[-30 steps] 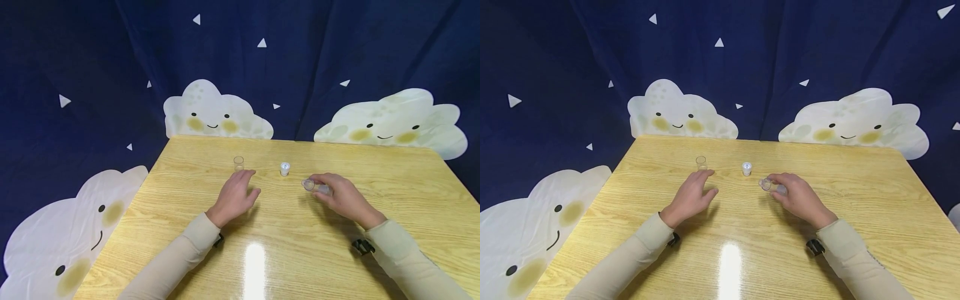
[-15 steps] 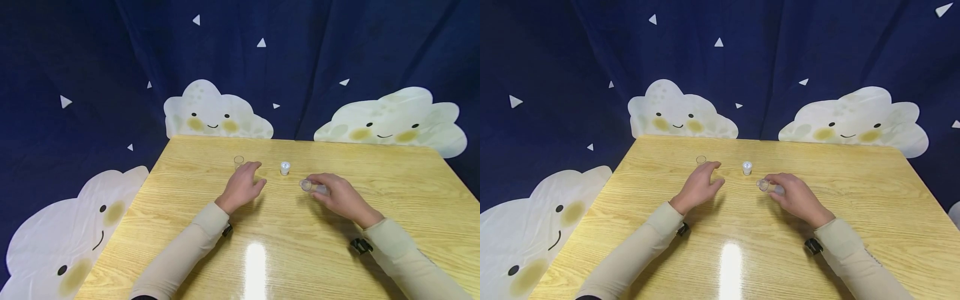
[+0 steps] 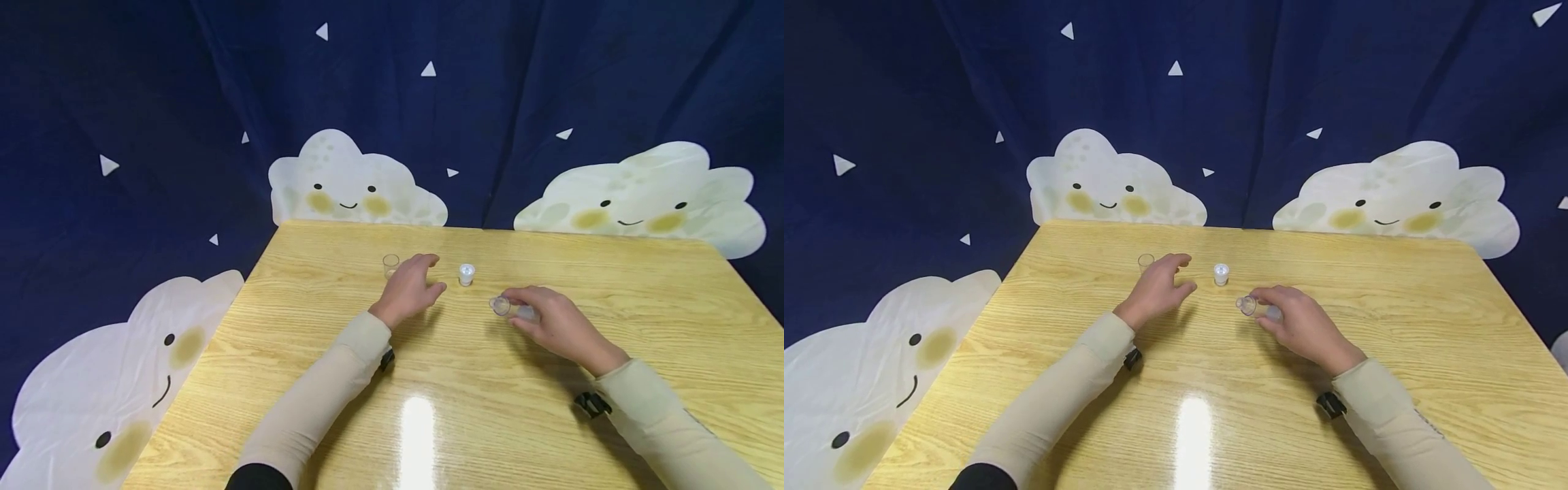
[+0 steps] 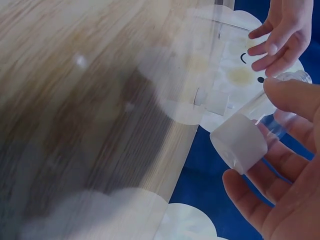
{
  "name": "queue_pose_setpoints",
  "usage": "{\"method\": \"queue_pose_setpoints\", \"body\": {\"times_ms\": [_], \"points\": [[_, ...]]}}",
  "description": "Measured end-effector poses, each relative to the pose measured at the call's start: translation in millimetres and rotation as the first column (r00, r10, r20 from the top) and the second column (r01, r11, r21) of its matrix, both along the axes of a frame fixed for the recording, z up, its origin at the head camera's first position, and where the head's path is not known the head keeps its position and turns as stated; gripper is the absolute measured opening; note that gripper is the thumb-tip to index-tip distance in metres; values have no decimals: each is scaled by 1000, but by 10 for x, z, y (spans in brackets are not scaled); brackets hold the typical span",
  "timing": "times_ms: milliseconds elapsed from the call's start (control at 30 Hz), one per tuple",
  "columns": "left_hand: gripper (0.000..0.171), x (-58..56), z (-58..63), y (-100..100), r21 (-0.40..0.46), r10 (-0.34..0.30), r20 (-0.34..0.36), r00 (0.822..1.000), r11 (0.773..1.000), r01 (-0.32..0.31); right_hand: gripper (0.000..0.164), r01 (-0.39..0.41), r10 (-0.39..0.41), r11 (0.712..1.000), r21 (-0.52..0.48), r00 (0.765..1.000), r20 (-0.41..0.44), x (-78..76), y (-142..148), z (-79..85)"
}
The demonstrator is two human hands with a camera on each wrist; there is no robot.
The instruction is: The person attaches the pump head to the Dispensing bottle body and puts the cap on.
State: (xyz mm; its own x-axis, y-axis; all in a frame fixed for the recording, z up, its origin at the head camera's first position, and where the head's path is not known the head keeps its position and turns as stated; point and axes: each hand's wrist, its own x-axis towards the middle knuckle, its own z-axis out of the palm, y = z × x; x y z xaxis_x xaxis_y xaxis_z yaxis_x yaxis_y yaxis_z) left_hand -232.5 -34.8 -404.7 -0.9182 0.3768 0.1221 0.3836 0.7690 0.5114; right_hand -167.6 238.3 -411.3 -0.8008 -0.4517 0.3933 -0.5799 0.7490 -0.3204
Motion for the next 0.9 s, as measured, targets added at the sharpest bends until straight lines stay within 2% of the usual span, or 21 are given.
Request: {"method": "queue_pose_setpoints", "body": {"times_ms": [300, 467, 667, 900], "points": [[59, -213, -100, 80, 13, 2, 67, 998, 1000, -3, 38, -20, 20, 1000, 12, 1000, 22, 6, -38, -5], [59, -304, -124, 170, 9, 11, 80, 997, 1000, -11, 38, -20, 19, 1000, 22, 999, 35, -7, -39, 15], [57, -401, -167, 307, 86, 5, 142, 990, 996, -18, 38, -12, 10, 999, 30, 998, 67, -14, -34, 9], [57, -499, -228, 358, 160, -4, 205, 979, 987, -29, 36, -12, 8, 999, 41, 995, 96, -18, -61, 13]]}}
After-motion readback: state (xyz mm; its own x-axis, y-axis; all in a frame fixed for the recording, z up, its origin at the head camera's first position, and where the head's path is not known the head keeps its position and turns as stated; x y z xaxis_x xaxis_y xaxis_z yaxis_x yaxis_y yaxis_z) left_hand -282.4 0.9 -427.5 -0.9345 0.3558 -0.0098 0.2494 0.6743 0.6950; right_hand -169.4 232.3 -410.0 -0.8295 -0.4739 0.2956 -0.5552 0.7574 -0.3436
